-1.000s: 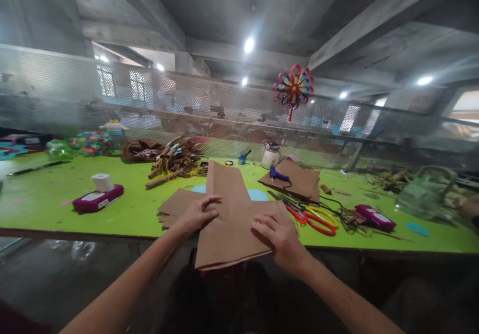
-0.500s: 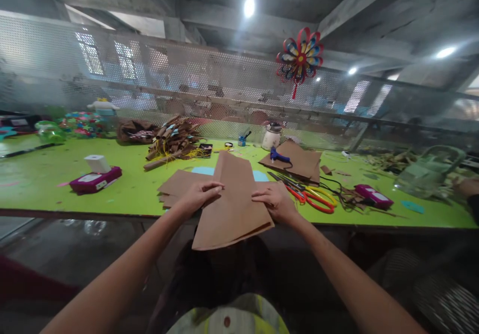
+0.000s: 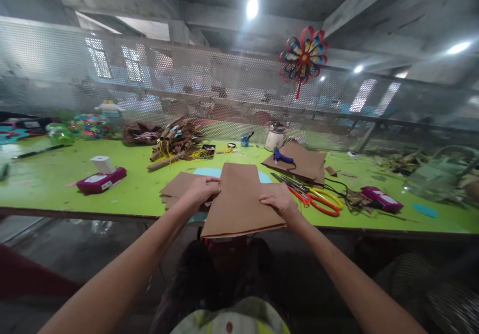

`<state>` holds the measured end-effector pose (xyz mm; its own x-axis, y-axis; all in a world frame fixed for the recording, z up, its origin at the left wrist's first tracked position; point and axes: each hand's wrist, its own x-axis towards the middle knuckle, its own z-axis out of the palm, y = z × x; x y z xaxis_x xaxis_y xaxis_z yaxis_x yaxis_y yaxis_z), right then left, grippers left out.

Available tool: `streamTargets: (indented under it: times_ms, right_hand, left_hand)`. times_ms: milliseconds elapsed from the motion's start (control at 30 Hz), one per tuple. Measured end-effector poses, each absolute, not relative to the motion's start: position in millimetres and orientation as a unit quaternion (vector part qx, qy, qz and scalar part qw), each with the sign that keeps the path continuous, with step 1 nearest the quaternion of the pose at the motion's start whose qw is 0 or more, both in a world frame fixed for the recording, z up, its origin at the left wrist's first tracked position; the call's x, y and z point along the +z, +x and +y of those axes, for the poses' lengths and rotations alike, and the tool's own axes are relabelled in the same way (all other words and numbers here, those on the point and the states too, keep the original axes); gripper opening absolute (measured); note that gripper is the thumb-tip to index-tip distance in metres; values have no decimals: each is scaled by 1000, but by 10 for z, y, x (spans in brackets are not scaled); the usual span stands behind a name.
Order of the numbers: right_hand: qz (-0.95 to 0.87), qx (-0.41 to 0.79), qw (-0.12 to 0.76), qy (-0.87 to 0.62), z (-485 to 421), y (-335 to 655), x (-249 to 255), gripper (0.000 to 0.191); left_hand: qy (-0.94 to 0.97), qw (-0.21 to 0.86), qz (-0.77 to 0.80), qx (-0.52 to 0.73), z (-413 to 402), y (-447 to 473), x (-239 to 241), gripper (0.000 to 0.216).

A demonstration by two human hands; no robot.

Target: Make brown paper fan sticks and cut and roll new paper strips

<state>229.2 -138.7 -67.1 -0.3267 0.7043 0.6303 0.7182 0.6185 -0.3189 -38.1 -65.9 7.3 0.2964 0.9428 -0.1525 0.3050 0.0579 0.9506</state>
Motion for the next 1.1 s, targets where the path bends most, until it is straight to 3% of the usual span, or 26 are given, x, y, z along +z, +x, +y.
streamTargets:
  times_ms: [133, 267, 433, 600, 767, 1100]
  right_hand:
    - [-814, 13, 378, -440, -1392, 2292, -695, 28]
    - [-811, 19, 380, -445, -1392, 2291, -704, 27]
    - [-809, 35, 393, -436, -1387, 2286, -694, 26]
    - [-809, 38, 402, -428, -1354, 2285, -728, 27]
    - [-809, 37, 409, -420, -1309, 2282, -800, 25]
    - [-798, 74, 418, -428, -1345, 2262, -765, 27]
  left_hand:
    - [640, 490, 517, 288, -676, -372, 73, 45]
    - [782, 343, 461, 243, -560, -483, 67, 34]
    - [916, 197, 326, 124, -460, -708, 48, 48]
    - [940, 88, 264, 199, -452, -770, -143, 41]
    - [957, 39, 167, 236, -416, -753, -338, 36]
    - [951, 1, 174, 256, -566, -735, -293, 24]
